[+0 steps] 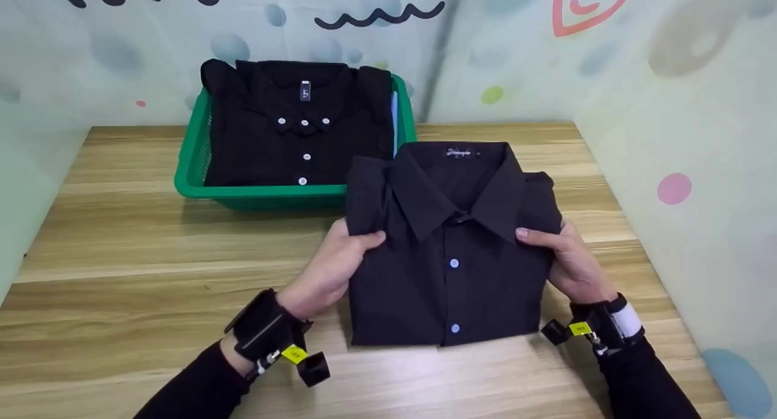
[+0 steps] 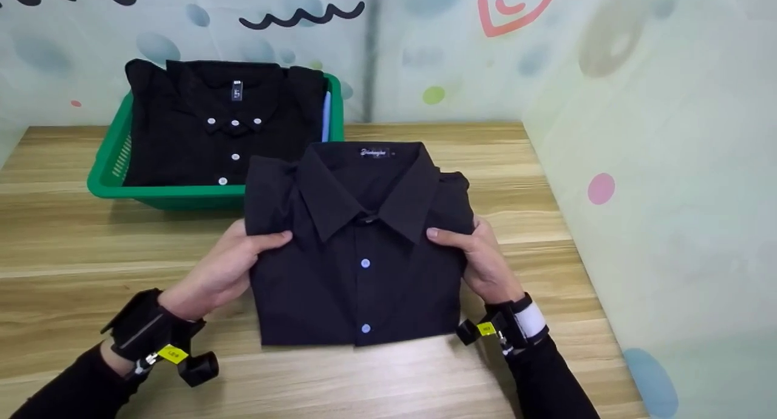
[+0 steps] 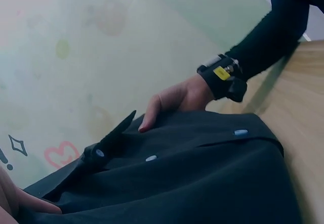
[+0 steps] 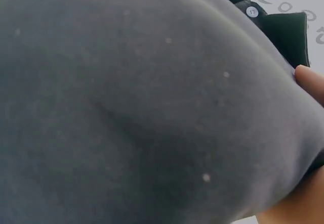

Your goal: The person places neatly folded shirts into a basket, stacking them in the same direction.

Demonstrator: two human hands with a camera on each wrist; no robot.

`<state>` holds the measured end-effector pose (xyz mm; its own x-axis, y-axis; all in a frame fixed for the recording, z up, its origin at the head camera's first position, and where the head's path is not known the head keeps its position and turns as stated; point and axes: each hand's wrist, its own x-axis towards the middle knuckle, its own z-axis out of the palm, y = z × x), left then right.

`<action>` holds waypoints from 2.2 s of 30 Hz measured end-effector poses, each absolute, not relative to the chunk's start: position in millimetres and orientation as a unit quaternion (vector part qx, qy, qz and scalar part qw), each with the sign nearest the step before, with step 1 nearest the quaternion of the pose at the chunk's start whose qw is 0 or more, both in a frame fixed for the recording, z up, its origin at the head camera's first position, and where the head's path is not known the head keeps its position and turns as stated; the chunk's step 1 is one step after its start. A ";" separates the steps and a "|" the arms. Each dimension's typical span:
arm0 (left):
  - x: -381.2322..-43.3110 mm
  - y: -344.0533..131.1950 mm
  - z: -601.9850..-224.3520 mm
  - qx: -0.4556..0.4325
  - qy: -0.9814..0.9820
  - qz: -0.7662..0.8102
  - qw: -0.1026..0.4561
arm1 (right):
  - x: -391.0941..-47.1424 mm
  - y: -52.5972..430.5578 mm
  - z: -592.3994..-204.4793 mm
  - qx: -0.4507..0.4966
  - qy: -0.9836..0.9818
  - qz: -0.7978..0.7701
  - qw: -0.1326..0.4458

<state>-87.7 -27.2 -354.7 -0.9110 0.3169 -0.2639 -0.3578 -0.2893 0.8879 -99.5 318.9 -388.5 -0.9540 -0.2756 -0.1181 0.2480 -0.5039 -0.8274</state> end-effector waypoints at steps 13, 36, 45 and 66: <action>-92.4 -56.3 -351.6 -0.008 0.659 0.746 0.101 | -109.2 294.4 -375.6 -0.013 0.501 -0.856 0.124; -149.7 -146.6 -311.4 -0.038 0.794 0.604 0.048 | -184.8 204.7 -316.4 -0.017 0.648 -0.749 0.138; -197.7 -180.6 -290.6 -0.063 0.809 0.582 0.056 | -231.0 163.7 -284.6 -0.013 0.714 -0.682 0.156; -262.1 -198.9 -269.6 -0.087 0.843 0.530 0.011 | -288.4 112.6 -268.3 0.009 0.766 -0.640 0.050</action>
